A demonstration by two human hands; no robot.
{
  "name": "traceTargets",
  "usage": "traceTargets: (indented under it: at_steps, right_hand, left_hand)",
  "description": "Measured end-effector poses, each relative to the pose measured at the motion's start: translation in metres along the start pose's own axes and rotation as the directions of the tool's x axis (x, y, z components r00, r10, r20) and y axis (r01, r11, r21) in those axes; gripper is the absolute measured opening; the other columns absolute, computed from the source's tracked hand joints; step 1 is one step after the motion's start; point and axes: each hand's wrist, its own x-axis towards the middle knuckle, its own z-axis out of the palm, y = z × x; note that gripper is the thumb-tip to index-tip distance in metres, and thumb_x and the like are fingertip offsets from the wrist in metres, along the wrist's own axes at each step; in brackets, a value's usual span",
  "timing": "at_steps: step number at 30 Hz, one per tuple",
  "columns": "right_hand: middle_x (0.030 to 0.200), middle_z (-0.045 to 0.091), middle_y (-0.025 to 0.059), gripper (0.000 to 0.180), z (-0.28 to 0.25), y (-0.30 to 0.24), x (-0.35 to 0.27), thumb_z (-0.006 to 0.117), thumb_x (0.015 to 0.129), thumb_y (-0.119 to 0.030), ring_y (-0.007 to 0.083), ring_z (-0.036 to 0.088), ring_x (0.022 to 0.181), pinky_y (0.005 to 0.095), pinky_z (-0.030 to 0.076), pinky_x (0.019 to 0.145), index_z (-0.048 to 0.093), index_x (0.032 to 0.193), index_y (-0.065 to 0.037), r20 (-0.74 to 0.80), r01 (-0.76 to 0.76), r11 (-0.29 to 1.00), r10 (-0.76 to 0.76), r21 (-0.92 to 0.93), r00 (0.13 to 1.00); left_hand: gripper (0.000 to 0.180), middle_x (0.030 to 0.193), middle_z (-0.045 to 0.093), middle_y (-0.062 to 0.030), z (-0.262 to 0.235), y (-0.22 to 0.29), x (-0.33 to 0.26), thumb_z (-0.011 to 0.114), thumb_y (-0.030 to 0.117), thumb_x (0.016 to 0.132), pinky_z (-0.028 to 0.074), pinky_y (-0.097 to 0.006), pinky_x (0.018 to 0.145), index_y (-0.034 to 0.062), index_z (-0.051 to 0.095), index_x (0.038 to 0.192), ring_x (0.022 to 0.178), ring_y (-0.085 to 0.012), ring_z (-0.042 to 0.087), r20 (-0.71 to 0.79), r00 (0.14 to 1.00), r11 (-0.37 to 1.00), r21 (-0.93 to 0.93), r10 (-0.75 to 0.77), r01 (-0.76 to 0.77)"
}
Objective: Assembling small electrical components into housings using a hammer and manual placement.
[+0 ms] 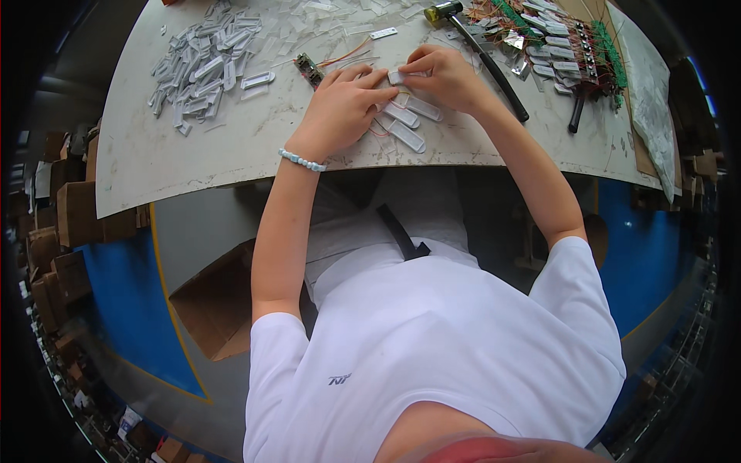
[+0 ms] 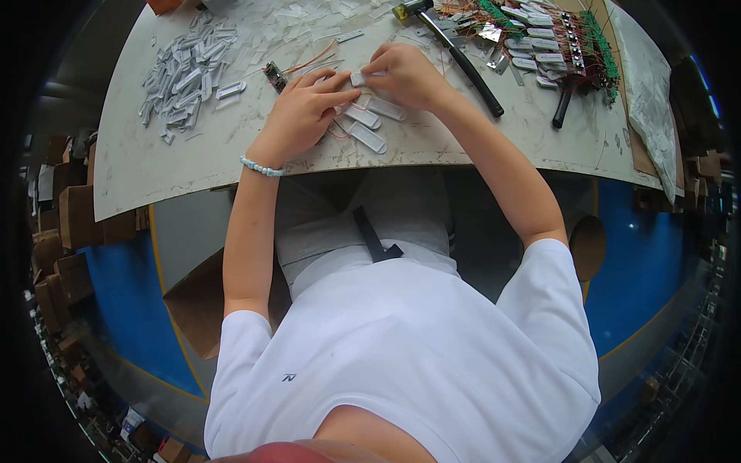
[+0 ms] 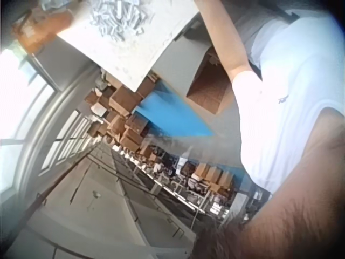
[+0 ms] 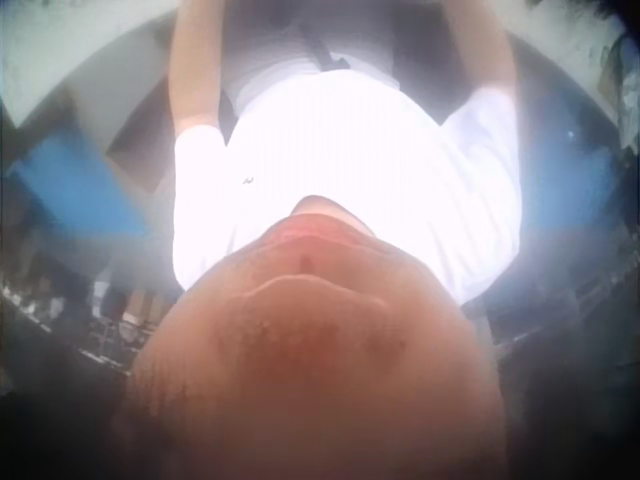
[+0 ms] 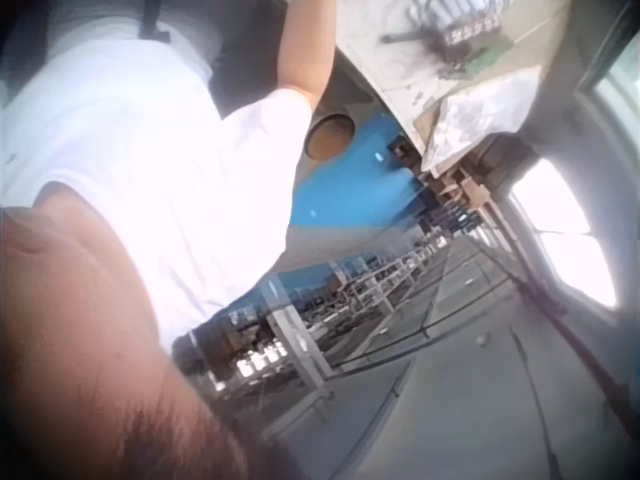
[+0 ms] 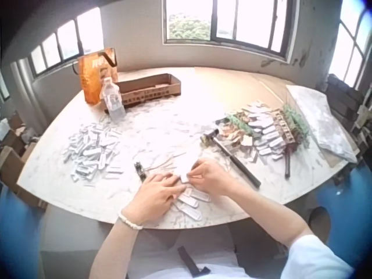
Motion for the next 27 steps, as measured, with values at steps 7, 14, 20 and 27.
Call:
traceTargets:
  at_steps: [7, 14, 20, 27]
  right_hand:
    - [0.103, 0.068, 0.0082, 0.035, -0.013, 0.005, -0.006, 0.075, 0.085, -0.017, 0.0197, 0.065, 0.091, 0.0299, 0.049, 0.077, 0.071, 0.118, -0.006, 0.008, 0.07, 0.997, -0.07, -0.013, 0.997]
    - [0.102, 0.068, 0.0149, 0.038, -0.08, 0.022, -0.053, 0.074, 0.084, -0.03, 0.03, 0.065, 0.097, 0.0396, 0.051, 0.083, 0.068, 0.114, -0.008, -0.391, -0.326, 0.754, 0.1, -0.57, 0.915]
    - [0.084, 0.064, 0.0067, 0.039, -0.098, 0.045, -0.047, 0.069, 0.078, -0.013, 0.0153, 0.057, 0.067, 0.0322, 0.049, 0.064, 0.062, 0.113, 0.003, 0.121, -0.529, 0.803, 0.517, 0.274, 0.848]
    - [0.075, 0.053, 0.001, 0.034, -0.087, 0.028, -0.044, 0.055, 0.103, -0.022, 0.0007, 0.041, 0.048, 0.0154, 0.027, 0.034, 0.055, 0.134, -0.009, 0.311, -0.572, 0.351, 0.576, 0.742, 0.756]
  left_hand:
    - [0.038, 0.139, 0.06, -0.0021, 0.003, 0.002, 0.003, 0.063, 0.01, 0.088, 0.035, -0.043, 0.111, 0.0212, 0.07, 0.124, 0.133, -0.0249, 0.048, -0.026, 1.0, 1.0, -0.02, -0.002, 0.001]
    - [0.037, 0.139, 0.059, -0.0018, 0.002, 0.001, -0.002, 0.062, 0.01, 0.089, 0.035, -0.043, 0.111, 0.0208, 0.07, 0.124, 0.133, -0.0253, 0.047, -0.041, 0.999, 0.999, -0.026, -0.024, 0.022]
    - [0.036, 0.139, 0.059, -0.0018, -0.002, 0.002, -0.001, 0.062, 0.012, 0.089, 0.035, -0.042, 0.111, 0.0201, 0.07, 0.123, 0.133, -0.0252, 0.047, -0.027, 1.0, 1.0, -0.012, 0.007, -0.007]
    - [0.034, 0.138, 0.06, -0.0017, 0.003, -0.001, 0.001, 0.062, 0.011, 0.089, 0.035, -0.042, 0.111, 0.0197, 0.072, 0.12, 0.133, -0.0244, 0.048, -0.035, 0.999, 1.0, -0.015, 0.003, -0.004]
